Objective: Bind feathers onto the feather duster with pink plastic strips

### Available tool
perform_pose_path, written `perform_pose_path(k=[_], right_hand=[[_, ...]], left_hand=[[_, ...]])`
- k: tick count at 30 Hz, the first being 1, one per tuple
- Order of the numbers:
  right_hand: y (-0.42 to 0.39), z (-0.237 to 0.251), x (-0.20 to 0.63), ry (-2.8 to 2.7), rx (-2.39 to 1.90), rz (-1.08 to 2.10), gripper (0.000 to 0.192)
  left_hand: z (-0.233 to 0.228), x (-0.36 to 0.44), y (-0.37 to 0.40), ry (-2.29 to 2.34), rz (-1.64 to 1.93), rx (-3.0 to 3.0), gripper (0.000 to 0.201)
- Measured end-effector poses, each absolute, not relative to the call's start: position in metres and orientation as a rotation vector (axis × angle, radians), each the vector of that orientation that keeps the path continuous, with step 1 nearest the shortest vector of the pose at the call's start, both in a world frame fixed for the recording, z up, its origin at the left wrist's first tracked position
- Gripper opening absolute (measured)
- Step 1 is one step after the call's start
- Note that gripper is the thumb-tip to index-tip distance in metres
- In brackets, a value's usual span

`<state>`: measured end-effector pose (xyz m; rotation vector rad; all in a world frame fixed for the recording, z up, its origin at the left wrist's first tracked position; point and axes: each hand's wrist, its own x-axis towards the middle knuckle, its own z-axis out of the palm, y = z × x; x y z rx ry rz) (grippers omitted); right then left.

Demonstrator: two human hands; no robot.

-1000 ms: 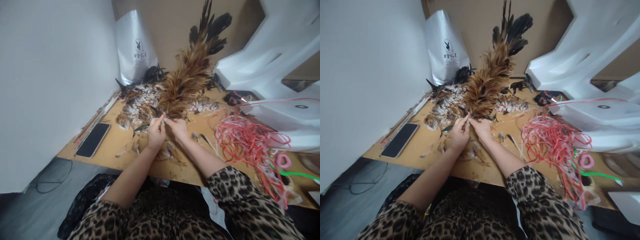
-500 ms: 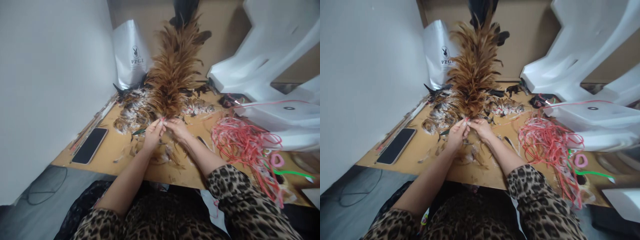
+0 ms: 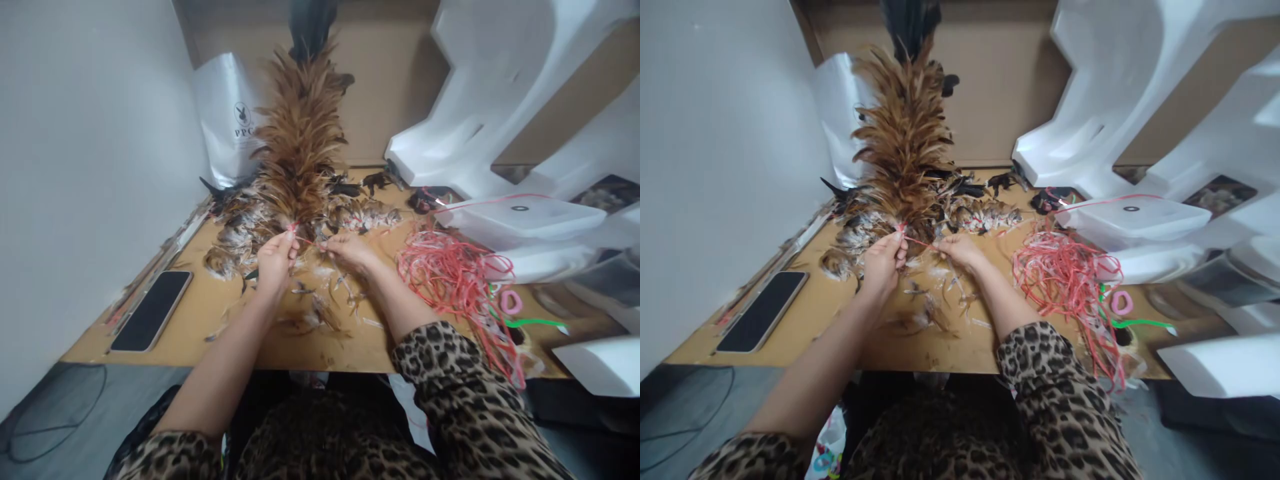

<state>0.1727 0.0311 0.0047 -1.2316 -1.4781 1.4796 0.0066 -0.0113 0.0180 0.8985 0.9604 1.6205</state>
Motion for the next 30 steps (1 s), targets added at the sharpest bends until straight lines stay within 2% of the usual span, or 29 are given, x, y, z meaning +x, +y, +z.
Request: perform_pose_path(k=[3, 6, 12, 17, 25, 28, 30], right_hand=[[0.041, 0.003, 0.195, -1.615, -1.38, 1.434, 0.022], [0.053, 0.001, 0.213, -1.64, -1.512, 1.074, 0.014], [0.077, 0.005, 0.215, -1.75, -1.875, 0.419, 0.024], [0.098, 0.003, 0.192, -1.944, -2.057, 0.081, 0.028], [0.114, -0.005, 0.183, -2.123, -2.128, -0.091, 0.028], [0.113, -0.005, 0.192, -1.991, -2.082, -0.047, 0.026], [0.112, -0.007, 0.198, -1.828, -1.946, 0.114, 0.025]], left_hand=[[0.018, 0.009, -0.005, 0.914, 1.609, 0.86, 0.027], [0.009, 0.009, -0.001, 0.856, 1.599, 0.827, 0.026], [-0.009, 0.0, 0.0, 0.838, 1.58, 0.773, 0.026], [-0.012, -0.005, 0.004, 0.848, 1.601, 0.771, 0.027], [-0.016, -0.007, 0.006, 0.848, 1.602, 0.714, 0.027], [-0.016, -0.006, 0.005, 0.846, 1.597, 0.71, 0.028], [-0.016, -0.006, 0.005, 0.851, 1.598, 0.697, 0.028]])
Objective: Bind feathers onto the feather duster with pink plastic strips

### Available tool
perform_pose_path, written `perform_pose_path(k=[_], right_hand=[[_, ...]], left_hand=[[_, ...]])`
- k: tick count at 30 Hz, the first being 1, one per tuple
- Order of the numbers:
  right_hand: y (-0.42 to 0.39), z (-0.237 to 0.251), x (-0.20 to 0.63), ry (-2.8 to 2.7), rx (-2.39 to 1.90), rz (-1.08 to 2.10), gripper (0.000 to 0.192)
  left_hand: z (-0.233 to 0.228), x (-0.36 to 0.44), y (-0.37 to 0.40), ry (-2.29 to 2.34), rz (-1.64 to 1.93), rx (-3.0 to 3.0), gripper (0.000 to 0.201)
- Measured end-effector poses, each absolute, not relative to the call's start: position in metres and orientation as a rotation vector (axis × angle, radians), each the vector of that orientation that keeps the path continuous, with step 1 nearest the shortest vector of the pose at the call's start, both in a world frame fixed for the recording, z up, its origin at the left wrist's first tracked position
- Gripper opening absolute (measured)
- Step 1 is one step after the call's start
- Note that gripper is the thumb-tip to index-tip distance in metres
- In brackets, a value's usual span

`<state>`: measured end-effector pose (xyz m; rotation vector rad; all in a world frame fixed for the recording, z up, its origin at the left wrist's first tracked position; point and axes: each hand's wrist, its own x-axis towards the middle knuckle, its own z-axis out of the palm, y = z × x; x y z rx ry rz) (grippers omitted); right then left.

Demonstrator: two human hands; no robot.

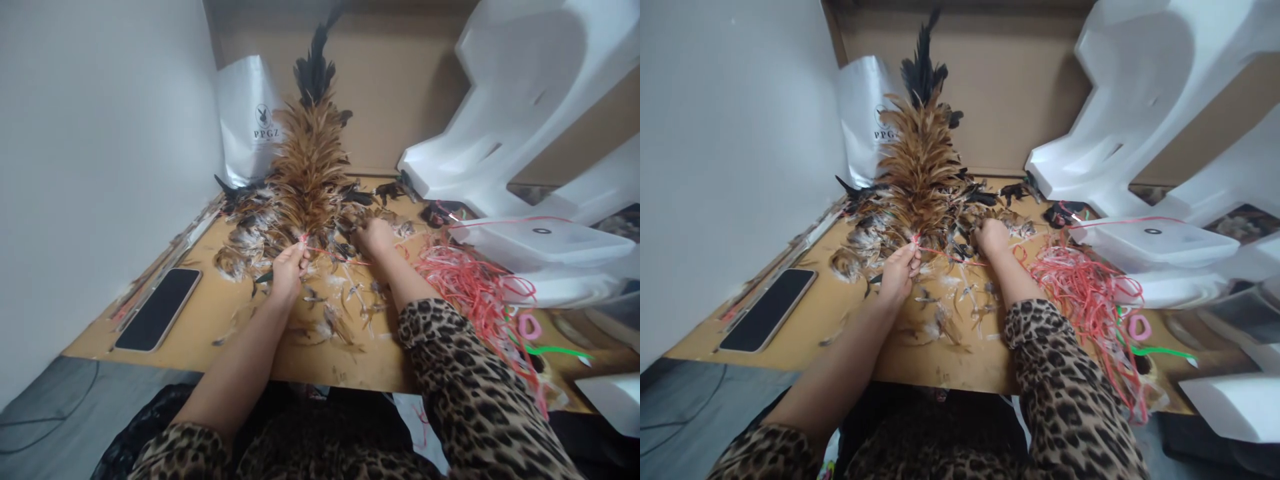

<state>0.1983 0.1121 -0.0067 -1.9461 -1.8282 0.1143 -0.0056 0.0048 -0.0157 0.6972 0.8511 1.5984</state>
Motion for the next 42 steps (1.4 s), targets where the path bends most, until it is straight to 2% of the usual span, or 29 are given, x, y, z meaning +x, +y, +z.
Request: perform_pose_path(k=[7, 10, 13, 17, 21, 25, 36, 42], right_hand=[[0.108, -0.013, 0.208, -1.08, -1.188, 1.175, 0.026], [0.099, -0.002, 0.209, -1.019, -0.971, 1.42, 0.029], [0.086, 0.015, 0.202, -1.032, -0.847, 1.532, 0.031], [0.065, 0.03, 0.177, -1.182, -0.796, 1.581, 0.034], [0.048, 0.032, 0.148, -1.448, -0.87, 1.418, 0.028], [0.04, 0.032, 0.132, -1.624, -0.883, 1.355, 0.031], [0.043, 0.024, 0.128, -1.675, -1.087, 1.217, 0.032], [0.049, 0.013, 0.127, -1.649, -1.115, 1.21, 0.027]], left_hand=[[-0.015, -0.004, 0.004, 0.864, 1.588, 0.677, 0.03], [-0.015, -0.004, 0.005, 0.876, 1.59, 0.676, 0.03], [-0.016, -0.003, 0.005, 0.887, 1.608, 0.668, 0.03], [-0.017, -0.002, 0.005, 0.909, 1.628, 0.669, 0.031], [-0.017, -0.001, 0.005, 0.923, 1.628, 0.681, 0.031], [-0.016, -0.001, 0.004, 0.927, 1.622, 0.675, 0.034], [-0.023, 0.005, 0.002, 1.018, 1.604, 0.88, 0.042], [-0.022, 0.007, -0.001, 1.038, 1.618, 0.979, 0.039]])
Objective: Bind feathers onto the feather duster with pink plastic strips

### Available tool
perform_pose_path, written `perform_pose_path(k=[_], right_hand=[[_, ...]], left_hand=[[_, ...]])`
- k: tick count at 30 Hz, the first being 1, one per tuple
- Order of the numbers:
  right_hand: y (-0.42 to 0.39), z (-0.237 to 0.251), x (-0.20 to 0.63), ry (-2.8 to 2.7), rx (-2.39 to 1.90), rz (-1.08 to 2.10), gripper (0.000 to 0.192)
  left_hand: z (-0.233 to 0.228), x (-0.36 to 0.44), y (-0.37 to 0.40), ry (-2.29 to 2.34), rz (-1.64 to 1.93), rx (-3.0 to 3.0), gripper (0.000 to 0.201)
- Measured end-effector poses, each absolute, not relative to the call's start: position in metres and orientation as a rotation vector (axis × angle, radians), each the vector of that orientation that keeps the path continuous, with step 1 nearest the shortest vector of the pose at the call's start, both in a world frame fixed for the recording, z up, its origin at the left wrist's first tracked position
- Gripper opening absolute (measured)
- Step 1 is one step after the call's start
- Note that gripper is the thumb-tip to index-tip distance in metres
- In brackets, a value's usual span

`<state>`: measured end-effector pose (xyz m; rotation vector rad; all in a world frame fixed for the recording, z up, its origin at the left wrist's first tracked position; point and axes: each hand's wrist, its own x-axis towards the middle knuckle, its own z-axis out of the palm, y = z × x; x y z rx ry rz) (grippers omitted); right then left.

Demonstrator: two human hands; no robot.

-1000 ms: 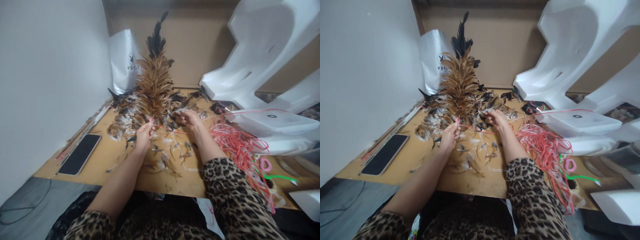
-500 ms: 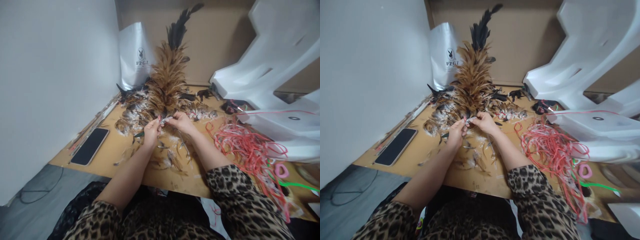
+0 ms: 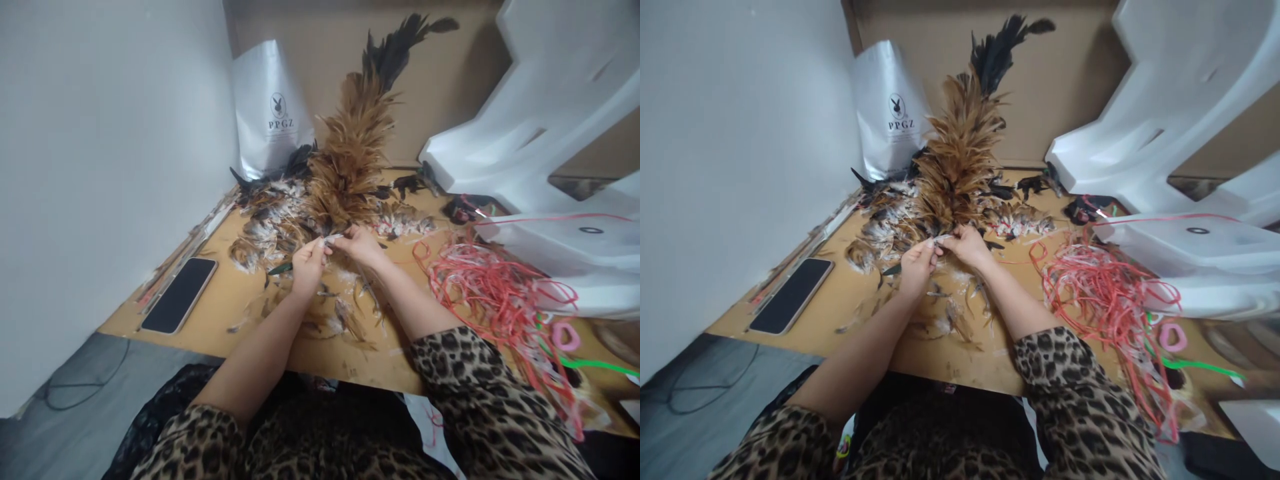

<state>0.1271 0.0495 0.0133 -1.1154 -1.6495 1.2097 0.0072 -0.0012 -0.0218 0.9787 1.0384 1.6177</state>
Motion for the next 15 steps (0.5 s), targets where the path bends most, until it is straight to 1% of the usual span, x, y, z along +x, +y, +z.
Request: perform_pose_path(k=[3, 8, 13, 15], right_hand=[[0.05, 0.009, 0.125, -1.619, -1.094, 1.218, 0.025], [0.048, 0.005, 0.12, -1.528, -1.067, 1.328, 0.024], [0.045, 0.007, 0.117, -1.523, -1.119, 1.311, 0.03], [0.042, 0.01, 0.116, -1.526, -1.151, 1.252, 0.03]], left_hand=[[-0.021, 0.007, -0.002, 1.049, 1.628, 0.987, 0.037], [-0.022, 0.006, -0.002, 1.064, 1.631, 1.001, 0.038], [-0.023, 0.004, 0.001, 1.068, 1.623, 0.984, 0.037], [-0.022, 0.002, 0.001, 1.07, 1.614, 0.947, 0.037]])
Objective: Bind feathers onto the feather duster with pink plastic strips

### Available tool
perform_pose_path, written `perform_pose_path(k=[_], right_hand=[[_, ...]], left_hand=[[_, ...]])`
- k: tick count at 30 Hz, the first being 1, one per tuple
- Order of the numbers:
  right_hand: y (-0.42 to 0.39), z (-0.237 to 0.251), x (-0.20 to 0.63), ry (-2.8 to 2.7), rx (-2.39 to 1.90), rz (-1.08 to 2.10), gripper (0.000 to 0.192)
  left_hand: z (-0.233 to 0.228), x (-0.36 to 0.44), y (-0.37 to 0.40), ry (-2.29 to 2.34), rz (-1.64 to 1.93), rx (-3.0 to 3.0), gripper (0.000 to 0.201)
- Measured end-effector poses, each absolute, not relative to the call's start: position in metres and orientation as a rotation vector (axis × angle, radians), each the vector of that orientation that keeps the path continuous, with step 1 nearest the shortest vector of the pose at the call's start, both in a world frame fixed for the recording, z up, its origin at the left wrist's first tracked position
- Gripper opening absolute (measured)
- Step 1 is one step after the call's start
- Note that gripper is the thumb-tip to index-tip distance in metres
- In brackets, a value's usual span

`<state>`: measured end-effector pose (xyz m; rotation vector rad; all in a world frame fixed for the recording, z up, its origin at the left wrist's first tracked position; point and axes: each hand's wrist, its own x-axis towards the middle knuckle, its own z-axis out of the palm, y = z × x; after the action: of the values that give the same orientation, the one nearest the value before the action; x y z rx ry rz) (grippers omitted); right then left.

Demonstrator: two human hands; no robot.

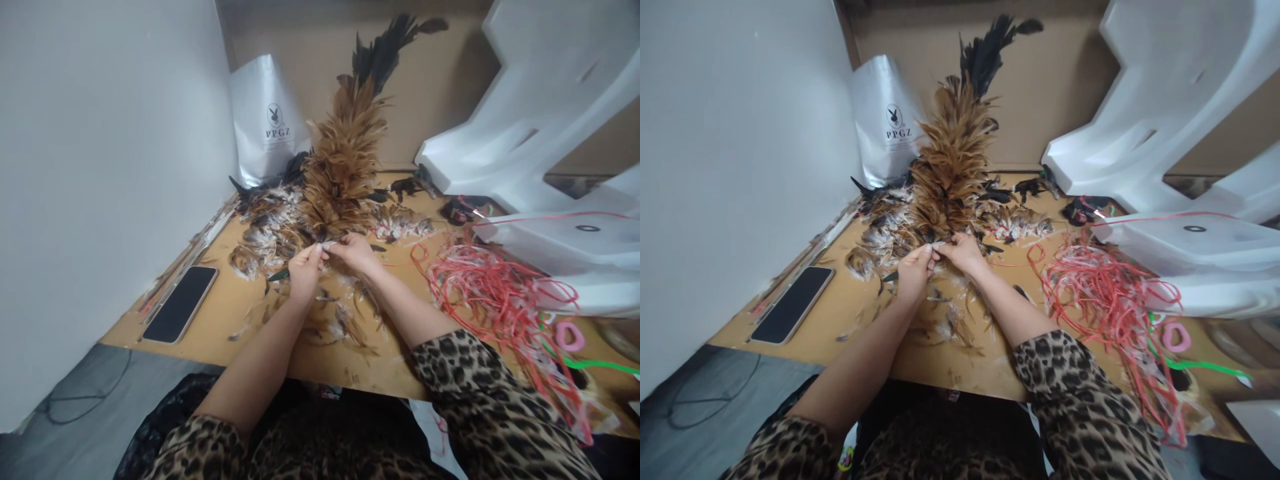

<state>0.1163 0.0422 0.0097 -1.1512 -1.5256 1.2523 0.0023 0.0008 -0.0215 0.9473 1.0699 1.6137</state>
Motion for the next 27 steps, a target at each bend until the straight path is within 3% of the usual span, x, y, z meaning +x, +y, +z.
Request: perform_pose_path(k=[6, 12, 16, 27], right_hand=[[0.036, 0.014, 0.113, -1.504, -1.143, 0.958, 0.025], [0.033, 0.004, 0.108, -1.6, -1.079, 1.26, 0.031], [0.032, 0.003, 0.107, -1.569, -1.116, 1.247, 0.03], [0.015, 0.016, 0.104, -1.764, -1.032, 0.945, 0.027]], left_hand=[[-0.013, -0.004, 0.0, 1.072, 1.639, 0.847, 0.035], [-0.01, -0.008, -0.001, 1.08, 1.662, 0.846, 0.036], [-0.012, -0.01, 0.0, 1.163, 1.675, 0.86, 0.032], [-0.012, -0.014, -0.005, 1.401, 1.791, 1.553, 0.02]])
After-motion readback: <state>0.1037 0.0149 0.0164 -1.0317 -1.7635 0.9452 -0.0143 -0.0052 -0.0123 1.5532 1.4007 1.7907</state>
